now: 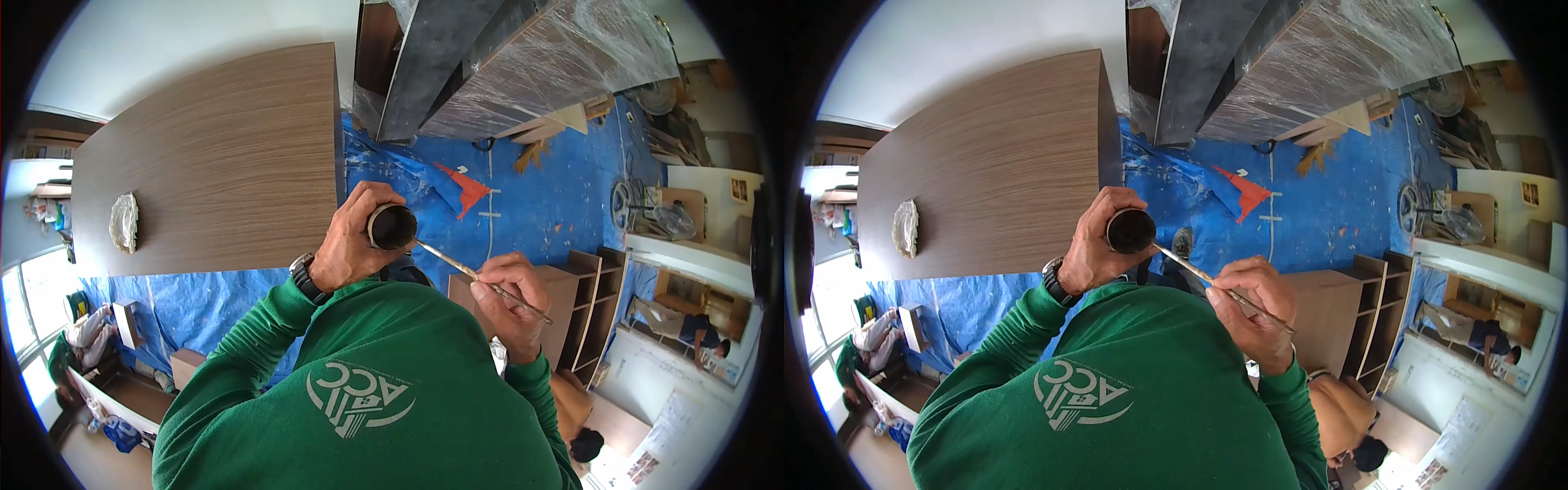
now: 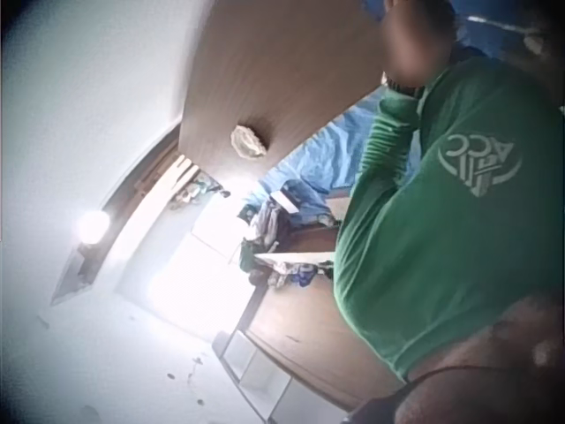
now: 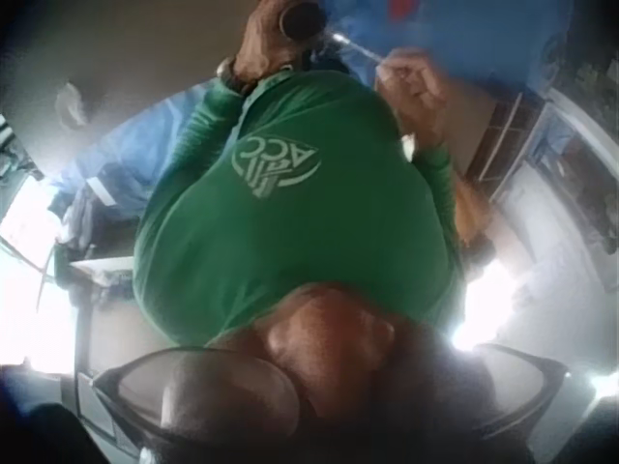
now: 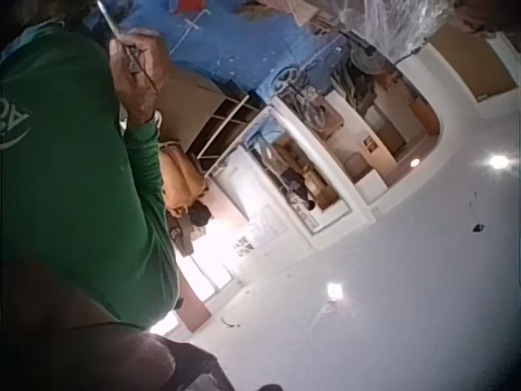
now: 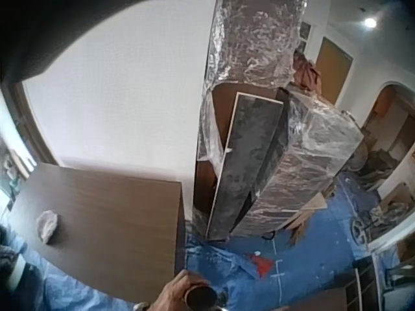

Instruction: The person applies a liquid finish to the edge of a wooden cabinet using a small brush, dipping it into a small container.

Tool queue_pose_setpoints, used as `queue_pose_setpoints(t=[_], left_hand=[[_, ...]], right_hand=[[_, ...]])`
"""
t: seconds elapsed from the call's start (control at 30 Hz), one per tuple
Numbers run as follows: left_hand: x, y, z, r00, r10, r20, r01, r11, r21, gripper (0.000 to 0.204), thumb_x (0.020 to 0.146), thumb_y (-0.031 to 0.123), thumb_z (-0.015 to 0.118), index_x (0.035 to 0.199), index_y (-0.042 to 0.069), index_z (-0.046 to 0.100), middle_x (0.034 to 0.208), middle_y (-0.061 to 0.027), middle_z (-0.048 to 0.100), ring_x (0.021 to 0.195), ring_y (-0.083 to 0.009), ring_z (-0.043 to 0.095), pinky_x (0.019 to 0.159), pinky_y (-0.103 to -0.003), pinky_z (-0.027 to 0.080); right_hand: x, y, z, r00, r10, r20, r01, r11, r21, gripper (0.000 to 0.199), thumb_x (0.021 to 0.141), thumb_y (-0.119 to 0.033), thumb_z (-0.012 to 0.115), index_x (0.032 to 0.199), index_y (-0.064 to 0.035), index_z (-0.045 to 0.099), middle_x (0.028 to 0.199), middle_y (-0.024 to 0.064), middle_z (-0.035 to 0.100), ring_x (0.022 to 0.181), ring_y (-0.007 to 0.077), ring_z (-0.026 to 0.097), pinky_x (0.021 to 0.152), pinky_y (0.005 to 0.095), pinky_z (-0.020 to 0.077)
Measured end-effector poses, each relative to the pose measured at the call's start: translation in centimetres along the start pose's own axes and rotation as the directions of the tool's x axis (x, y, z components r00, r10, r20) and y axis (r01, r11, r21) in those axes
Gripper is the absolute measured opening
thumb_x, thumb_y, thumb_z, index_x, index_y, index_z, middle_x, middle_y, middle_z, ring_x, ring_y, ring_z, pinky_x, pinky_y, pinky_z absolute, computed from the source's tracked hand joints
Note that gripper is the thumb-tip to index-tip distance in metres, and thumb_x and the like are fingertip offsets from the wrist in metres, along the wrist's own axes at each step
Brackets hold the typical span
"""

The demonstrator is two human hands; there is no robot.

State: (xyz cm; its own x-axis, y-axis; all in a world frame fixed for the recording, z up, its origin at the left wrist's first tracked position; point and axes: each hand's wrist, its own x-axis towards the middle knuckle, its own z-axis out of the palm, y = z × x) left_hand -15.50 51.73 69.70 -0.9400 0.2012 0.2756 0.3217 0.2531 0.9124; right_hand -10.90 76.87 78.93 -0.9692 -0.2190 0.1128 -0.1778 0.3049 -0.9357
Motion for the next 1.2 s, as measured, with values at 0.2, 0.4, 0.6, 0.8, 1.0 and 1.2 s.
queue_pose_setpoints(t=[0.2, 0.4, 0.6, 0.8, 1.0, 1.2], left_hand=[[1.8, 1.2, 3.3, 0.998, -0.051, -0.048, 0.052, 0.998, 0.027, 0.065, 0.063, 0.012, 0.094, 0.118, 0.007, 0.060, 0.117, -0.0121, 0.059, 0.108, -0.0298, 0.062, 0.090, -0.040, 0.054], [2.9, 2.7, 5.8, 0.989, -0.115, -0.092, 0.120, 0.992, 0.050, 0.065, 0.064, 0.011, 0.093, 0.120, 0.007, 0.060, 0.117, -0.0118, 0.060, 0.108, -0.0299, 0.063, 0.090, -0.040, 0.054], [3.1, 3.7, 7.3, 0.980, -0.151, -0.131, 0.170, 0.974, 0.147, 0.063, 0.065, 0.008, 0.090, 0.120, 0.006, 0.060, 0.116, -0.0116, 0.061, 0.105, -0.0287, 0.064, 0.090, -0.038, 0.054], [2.2, 3.7, 8.0, 0.943, -0.264, -0.205, 0.296, 0.944, 0.148, 0.062, 0.067, 0.008, 0.090, 0.121, 0.006, 0.060, 0.110, -0.0078, 0.062, 0.099, -0.0197, 0.065, 0.087, -0.033, 0.054], [1.4, 3.3, 7.1, 0.871, -0.433, -0.232, 0.435, 0.899, -0.042, 0.060, 0.071, 0.010, 0.091, 0.123, 0.007, 0.060, 0.101, -0.0032, 0.064, 0.095, -0.0124, 0.062, 0.086, -0.029, 0.053], [1.2, -3.9, 2.5, 0.837, -0.387, -0.387, 0.421, 0.907, 0.003, 0.062, 0.075, 0.010, 0.089, 0.128, 0.005, 0.057, 0.104, -0.0042, 0.065, 0.096, -0.0124, 0.062, 0.085, -0.028, 0.053]], right_hand=[[2.5, 1.2, -3.7, 0.994, -0.092, 0.054, 0.094, 0.995, -0.019, 0.019, 0.079, 0.009, 0.074, 0.093, -0.0021, 0.068, 0.096, 0.0116, 0.066, 0.082, 0.0178, 0.065, 0.069, 0.0294, 0.0533], [3.6, 3.7, -7.8, 0.965, -0.211, 0.157, 0.208, 0.978, 0.032, 0.022, 0.074, 0.012, 0.074, 0.089, -0.0044, 0.071, 0.099, 0.0100, 0.066, 0.081, 0.0175, 0.065, 0.067, 0.0274, 0.0527], [4.7, 5.1, -9.1, 0.921, -0.288, 0.263, 0.278, 0.958, 0.077, 0.021, 0.076, 0.009, 0.077, 0.090, -0.0053, 0.074, 0.098, 0.0100, 0.066, 0.081, 0.0178, 0.066, 0.068, 0.0278, 0.0544], [5.6, 6.4, -9.2, 0.935, -0.244, 0.256, 0.205, 0.964, 0.168, 0.019, 0.078, 0.006, 0.078, 0.092, -0.0036, 0.072, 0.097, 0.0102, 0.067, 0.081, 0.0201, 0.067, 0.068, 0.0296, 0.0546], [4.7, 7.9, -7.9, 0.984, 0.006, 0.176, -0.077, 0.913, 0.400, 0.018, 0.080, 0.009, 0.073, 0.095, -0.0003, 0.067, 0.094, 0.0111, 0.065, 0.078, 0.0189, 0.064, 0.072, 0.0332, 0.0523], [6.2, 9.5, -4.9, 0.983, 0.185, 0.018, -0.137, 0.655, 0.743, 0.016, 0.094, -0.004, 0.061, 0.106, 0.0050, 0.065, 0.095, 0.0125, 0.064, 0.080, 0.0220, 0.065, 0.075, 0.0362, 0.0537]])
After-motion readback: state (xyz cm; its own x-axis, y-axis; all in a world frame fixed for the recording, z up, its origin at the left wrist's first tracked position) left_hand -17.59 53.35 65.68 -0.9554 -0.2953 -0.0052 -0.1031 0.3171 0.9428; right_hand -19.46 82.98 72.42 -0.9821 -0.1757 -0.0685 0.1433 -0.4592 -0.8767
